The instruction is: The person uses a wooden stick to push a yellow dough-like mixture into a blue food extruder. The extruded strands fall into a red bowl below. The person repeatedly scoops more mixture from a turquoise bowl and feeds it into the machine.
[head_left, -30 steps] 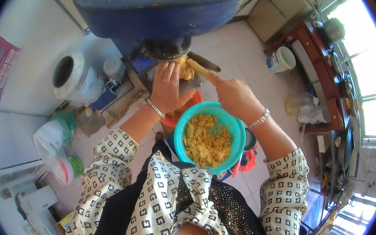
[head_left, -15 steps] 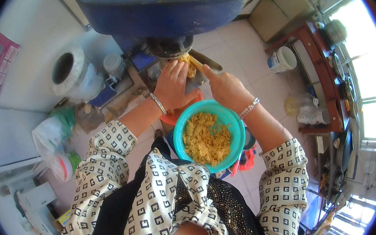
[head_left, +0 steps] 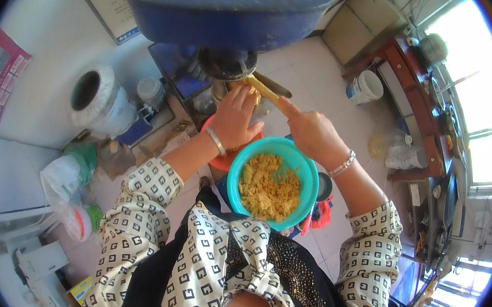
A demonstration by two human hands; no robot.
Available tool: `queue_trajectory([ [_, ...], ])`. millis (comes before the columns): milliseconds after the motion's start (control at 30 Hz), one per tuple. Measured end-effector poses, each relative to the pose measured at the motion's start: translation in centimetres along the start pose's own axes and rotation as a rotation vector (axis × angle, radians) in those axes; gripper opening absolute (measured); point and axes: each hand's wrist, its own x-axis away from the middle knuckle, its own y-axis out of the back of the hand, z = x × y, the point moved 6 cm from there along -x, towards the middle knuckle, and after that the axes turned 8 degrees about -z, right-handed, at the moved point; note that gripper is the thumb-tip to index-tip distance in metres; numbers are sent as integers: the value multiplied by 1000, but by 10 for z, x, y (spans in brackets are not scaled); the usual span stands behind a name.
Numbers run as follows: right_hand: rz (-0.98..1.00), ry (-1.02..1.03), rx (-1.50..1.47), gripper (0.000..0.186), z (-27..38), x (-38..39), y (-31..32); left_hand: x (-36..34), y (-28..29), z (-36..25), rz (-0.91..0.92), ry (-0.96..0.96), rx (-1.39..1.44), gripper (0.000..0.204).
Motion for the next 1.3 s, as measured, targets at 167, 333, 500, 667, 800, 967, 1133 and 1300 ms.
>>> queue_trajectory([
  [167,31,-1,29,67,5,-7,-13,11,-4,-9,38,7,-154,79],
  [333,41,37,82,70,8,-15,-15,5,-10,-7,30,-18,-130,76],
  [500,80,22,98,73,12,-19,-17,2,-13,-8,-9,-28,-148,74],
  [667,52,-52,-6,62,-1,-17,-1,4,-9,1,-19,-20,-142,68],
  [800,-30,-54,-87,54,-18,-19,-10,7,-12,-2,-38,-28,-179,64],
  [967,43,22,-38,53,1,-34,-15,8,-7,-10,-89,-3,-122,63],
  [1133,85,43,44,54,9,-38,-13,5,-10,-10,-62,-9,-124,64],
  [1300,36,79,63,55,-4,-44,-21,1,-2,14,97,52,65,62],
])
